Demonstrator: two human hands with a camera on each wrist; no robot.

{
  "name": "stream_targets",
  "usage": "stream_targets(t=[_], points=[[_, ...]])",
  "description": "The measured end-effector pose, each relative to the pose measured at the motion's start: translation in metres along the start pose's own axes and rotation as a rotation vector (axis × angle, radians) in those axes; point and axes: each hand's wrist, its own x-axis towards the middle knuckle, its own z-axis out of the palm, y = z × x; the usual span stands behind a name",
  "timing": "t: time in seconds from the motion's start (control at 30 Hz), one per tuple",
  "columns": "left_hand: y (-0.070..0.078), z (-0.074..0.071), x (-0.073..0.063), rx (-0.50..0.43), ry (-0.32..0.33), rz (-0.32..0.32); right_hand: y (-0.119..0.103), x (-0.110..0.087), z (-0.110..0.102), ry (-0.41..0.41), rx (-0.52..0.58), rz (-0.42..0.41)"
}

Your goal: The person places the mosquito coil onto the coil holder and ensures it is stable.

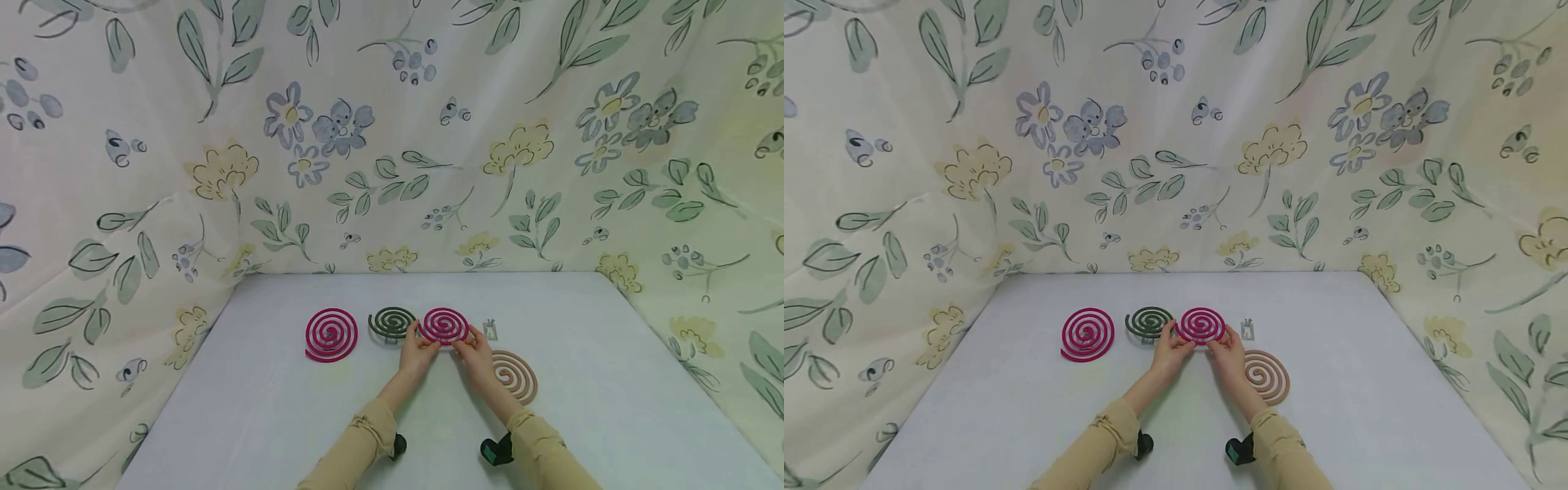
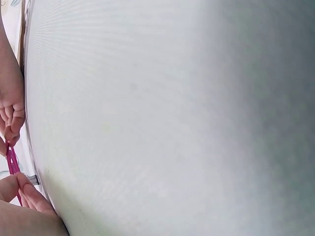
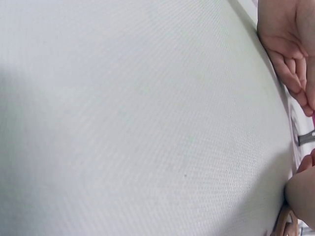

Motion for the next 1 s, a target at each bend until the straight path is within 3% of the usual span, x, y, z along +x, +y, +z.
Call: stream_targets(t=[0.1,0.23,0.33,0.47,0.53,0.67,0.7,0.83,1.0], points=[[0.0,0.0,0.0,-0.004,-0.003,0.007,0.0,0.0,0.0,0.006,0.011,-0.016],[0.001,-0.001,0.0,0.0,-0.007,0.007,0.013,0.006,-0.003,-0.012,0.07,-0.115],[0.002,-0.001,0.0,0.004,-0.009,-0.003,0.062,0.042,-0.011,-0.064,0.162,-0.218],[0.002,-0.001,0.0,0.007,-0.012,-0.012,0.109,0.078,-0.017,-0.098,0.201,-0.25],[0.002,-0.001,0.0,0.015,-0.011,-0.004,0.092,0.065,-0.015,-0.074,0.158,-0.204],[0.001,-0.001,0.0,0.015,-0.009,-0.005,0.034,0.021,-0.005,-0.025,0.09,-0.13],[0.001,-0.001,0.0,0.017,-0.009,-0.001,0.018,0.01,-0.003,-0.012,0.051,-0.08],[0.0,-0.001,0.001,0.018,-0.011,-0.006,-0.01,-0.008,0.0,-0.018,0.032,-0.015],[-0.001,-0.001,0.002,0.022,-0.01,-0.015,-0.018,-0.012,0.0,-0.02,0.027,0.021]])
